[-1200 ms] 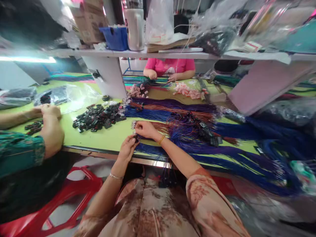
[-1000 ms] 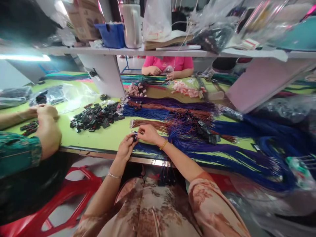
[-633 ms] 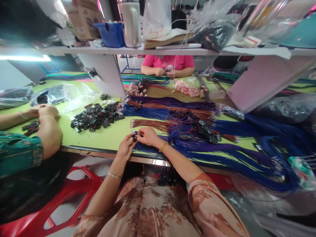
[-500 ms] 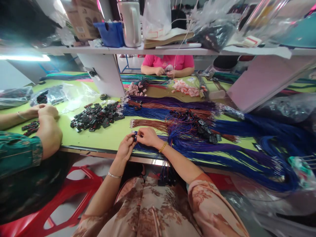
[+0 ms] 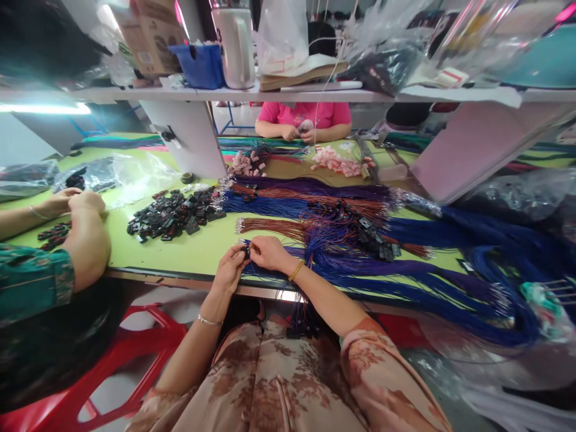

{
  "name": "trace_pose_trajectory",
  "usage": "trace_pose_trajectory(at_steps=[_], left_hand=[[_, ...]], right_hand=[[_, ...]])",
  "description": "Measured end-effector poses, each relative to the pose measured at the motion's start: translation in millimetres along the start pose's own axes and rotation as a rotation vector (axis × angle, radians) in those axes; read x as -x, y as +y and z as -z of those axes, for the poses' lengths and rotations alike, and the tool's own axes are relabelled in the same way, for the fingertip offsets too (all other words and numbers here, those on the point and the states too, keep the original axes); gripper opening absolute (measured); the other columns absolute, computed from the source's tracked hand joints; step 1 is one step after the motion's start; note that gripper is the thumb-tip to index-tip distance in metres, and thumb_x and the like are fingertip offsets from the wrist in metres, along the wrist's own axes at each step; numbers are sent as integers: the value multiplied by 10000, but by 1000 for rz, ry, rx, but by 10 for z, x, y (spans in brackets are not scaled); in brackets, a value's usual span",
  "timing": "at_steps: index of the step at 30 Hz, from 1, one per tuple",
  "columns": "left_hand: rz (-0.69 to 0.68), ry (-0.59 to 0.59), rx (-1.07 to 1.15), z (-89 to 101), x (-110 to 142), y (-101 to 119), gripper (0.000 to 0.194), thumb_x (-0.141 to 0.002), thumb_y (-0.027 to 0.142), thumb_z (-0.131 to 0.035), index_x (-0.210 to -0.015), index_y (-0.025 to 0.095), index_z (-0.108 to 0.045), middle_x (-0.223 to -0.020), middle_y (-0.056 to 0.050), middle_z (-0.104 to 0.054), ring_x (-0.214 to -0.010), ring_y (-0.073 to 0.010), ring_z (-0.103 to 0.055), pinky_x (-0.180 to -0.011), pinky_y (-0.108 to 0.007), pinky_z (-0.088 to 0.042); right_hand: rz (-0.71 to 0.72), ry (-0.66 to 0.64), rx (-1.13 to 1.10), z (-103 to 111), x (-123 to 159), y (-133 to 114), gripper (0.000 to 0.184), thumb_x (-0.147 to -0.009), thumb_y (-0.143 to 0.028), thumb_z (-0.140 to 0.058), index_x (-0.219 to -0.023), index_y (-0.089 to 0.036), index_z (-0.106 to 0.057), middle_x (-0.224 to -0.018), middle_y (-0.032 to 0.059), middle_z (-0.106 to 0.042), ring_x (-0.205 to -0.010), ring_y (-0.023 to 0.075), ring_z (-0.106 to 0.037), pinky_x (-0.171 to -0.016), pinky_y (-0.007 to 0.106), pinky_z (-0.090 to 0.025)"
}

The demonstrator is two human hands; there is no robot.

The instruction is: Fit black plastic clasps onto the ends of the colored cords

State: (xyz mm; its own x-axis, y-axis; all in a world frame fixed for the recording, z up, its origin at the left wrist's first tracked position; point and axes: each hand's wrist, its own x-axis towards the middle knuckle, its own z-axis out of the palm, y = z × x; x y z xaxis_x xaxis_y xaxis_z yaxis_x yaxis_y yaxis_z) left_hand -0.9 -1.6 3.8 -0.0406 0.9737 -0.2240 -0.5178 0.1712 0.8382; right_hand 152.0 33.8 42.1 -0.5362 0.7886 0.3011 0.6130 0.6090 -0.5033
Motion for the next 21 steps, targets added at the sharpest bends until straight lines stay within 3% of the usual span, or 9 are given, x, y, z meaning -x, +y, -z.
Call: trace_pose_trajectory(at_steps=[6,10,13,15,17,19,21], left_hand=[[15,9,-46,-33,15,17,336,-605,240,-792,-890,162,-631,-814,-13,-669,-730,-101,-618,-720,-234,-494],[-21,18,-10,-41,6,12,343,-610,250,-796,-893,174,-616,-814,-2,-657,-740,-102,-620,-763,-252,-499],[-24,25,9,-31,0,13,341,-674,273,-769,-961,187,-607,-910,-21,-658,-824,-122,-641,-863,-301,-495],[-11,29,23,-26,1,19,344,-735,309,-733,-1026,192,-592,-984,-52,-653,-918,-152,-652,-942,-347,-472],[-1,39,28,-27,6,23,338,-781,345,-696,-1058,189,-583,-1018,-77,-645,-978,-174,-653,-992,-375,-449],[1,56,23,-33,11,23,323,-805,359,-675,-1059,181,-587,-1030,-88,-641,-992,-176,-654,-1017,-379,-434],[-2,68,20,-38,14,17,313,-816,359,-664,-1060,176,-592,-1038,-92,-640,-999,-172,-653,-1032,-377,-425]], right_hand=[[-39,-19,46,-5,-5,-19,114,-830,-222,-516,-762,-163,-586,-736,34,-627,-646,131,-498,-606,248,-302],[-57,-62,-26,111,21,-93,210,-790,-339,-602,-913,-172,-566,-776,8,-628,-646,121,-506,-597,233,-317],[16,-66,-63,277,48,-110,235,-745,-237,-598,-967,-177,-550,-728,-16,-619,-622,116,-515,-616,232,-352],[-19,75,-106,465,82,-45,206,-763,-198,-543,-968,-178,-548,-752,-4,-630,-645,120,-545,-640,234,-387],[-140,326,-112,712,153,106,216,-803,-242,-513,-1008,-178,-536,-846,33,-650,-728,138,-588,-681,245,-425],[-305,568,-1,975,278,335,257,-830,-302,-495,-1051,-172,-521,-896,64,-654,-798,166,-609,-735,277,-448],[-530,716,189,1189,449,609,303,-849,-317,-463,-1097,-149,-510,-939,106,-657,-847,198,-616,-777,314,-451]])
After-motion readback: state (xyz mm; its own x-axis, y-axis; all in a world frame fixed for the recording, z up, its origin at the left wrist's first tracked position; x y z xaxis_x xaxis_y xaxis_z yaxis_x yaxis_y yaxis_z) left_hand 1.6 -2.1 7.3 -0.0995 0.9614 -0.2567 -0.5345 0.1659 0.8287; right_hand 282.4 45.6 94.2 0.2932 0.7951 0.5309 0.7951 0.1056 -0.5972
